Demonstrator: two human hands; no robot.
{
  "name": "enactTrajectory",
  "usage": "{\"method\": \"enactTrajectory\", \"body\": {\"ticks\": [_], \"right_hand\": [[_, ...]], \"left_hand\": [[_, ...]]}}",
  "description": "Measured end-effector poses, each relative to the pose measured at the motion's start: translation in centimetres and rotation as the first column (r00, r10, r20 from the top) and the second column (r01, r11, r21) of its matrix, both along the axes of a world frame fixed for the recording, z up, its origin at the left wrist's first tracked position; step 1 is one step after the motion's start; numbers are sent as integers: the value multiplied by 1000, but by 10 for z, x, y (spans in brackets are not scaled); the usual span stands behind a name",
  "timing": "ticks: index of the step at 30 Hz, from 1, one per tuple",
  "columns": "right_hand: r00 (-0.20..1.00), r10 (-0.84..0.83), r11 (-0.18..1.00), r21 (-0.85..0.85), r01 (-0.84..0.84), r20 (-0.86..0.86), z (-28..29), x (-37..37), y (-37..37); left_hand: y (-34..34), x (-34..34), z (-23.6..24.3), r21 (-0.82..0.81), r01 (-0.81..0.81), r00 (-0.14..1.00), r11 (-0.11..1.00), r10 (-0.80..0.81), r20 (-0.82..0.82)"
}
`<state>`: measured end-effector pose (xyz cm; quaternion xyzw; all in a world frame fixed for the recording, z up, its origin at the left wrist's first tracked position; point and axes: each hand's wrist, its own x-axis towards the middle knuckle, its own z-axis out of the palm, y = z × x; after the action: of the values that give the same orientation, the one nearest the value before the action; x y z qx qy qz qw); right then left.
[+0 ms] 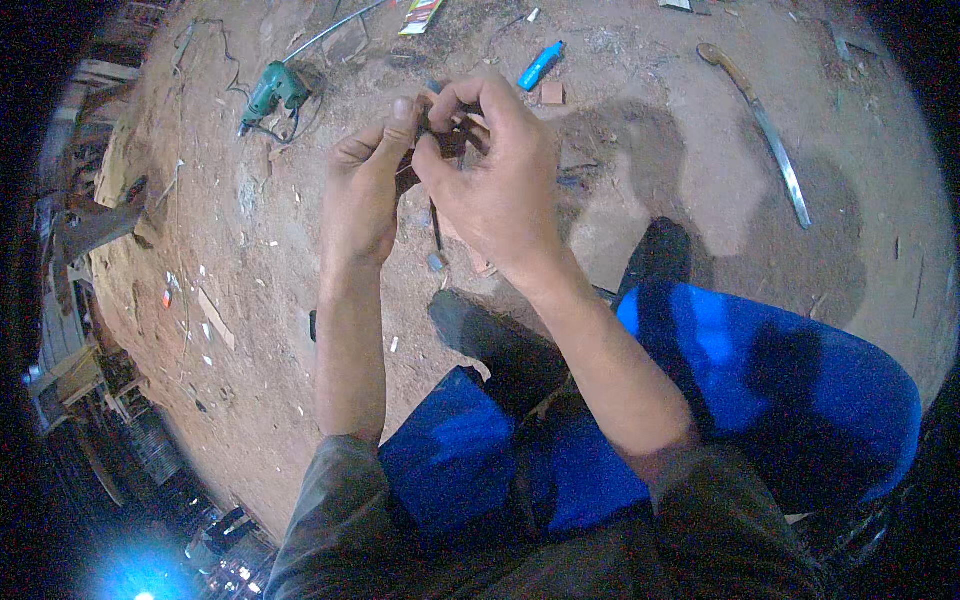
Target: The person shapes small wooden blocks using a knife and a file while sitting on the ground. They shave the wood to size and sand the edges with a file before assembling the pieces.
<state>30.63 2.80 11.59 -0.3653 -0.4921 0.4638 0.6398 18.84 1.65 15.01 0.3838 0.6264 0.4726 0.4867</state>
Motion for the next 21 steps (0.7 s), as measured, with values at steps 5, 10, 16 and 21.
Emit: {"method": "enactTrajectory", "body": {"ticks": [5,10,16,21], "right_hand": [[1000,-3,1000,24,2,24,-4,5,3],[999,2,998,59,-4,44,-9,13,7],[998,43,997,56,-46,45,-10,25,10],[997,35,999,28,-37,71,-15,37,10]], "left_hand": [[-3,7,7,50,-11,1000,999,11,-10],[-2,0,11,30,128,992,991,-128,1],[-3,-8,9,32,225,974,974,-226,18],[-5,1,17,39,322,947,946,-321,-27]]}}
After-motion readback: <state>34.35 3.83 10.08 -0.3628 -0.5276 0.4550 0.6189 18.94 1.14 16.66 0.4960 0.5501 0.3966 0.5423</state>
